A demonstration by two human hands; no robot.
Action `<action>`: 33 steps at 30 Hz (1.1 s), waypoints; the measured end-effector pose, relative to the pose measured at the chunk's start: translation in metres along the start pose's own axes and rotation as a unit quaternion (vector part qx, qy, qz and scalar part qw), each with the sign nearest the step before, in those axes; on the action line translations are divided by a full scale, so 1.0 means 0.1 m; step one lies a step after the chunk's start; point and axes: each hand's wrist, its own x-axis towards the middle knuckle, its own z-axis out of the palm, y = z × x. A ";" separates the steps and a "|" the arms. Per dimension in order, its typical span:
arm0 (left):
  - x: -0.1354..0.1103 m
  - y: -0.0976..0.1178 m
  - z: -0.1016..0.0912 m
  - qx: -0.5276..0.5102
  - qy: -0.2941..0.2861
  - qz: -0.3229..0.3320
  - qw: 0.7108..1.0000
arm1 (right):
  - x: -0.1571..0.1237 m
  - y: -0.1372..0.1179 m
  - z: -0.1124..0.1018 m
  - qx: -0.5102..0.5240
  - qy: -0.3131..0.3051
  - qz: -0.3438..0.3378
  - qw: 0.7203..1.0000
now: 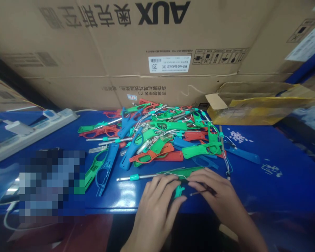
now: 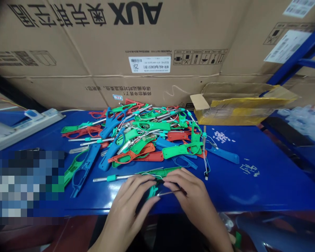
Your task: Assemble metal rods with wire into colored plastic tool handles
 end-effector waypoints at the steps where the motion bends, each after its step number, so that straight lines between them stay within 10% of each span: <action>1: 0.01 0.00 0.00 -0.005 0.001 -0.004 1.000 | 0.00 0.00 0.00 -0.003 -0.004 0.000 1.000; 33: -0.07 -0.01 0.02 -0.043 0.017 0.006 0.999 | 0.02 -0.02 -0.02 -0.009 0.044 0.024 0.999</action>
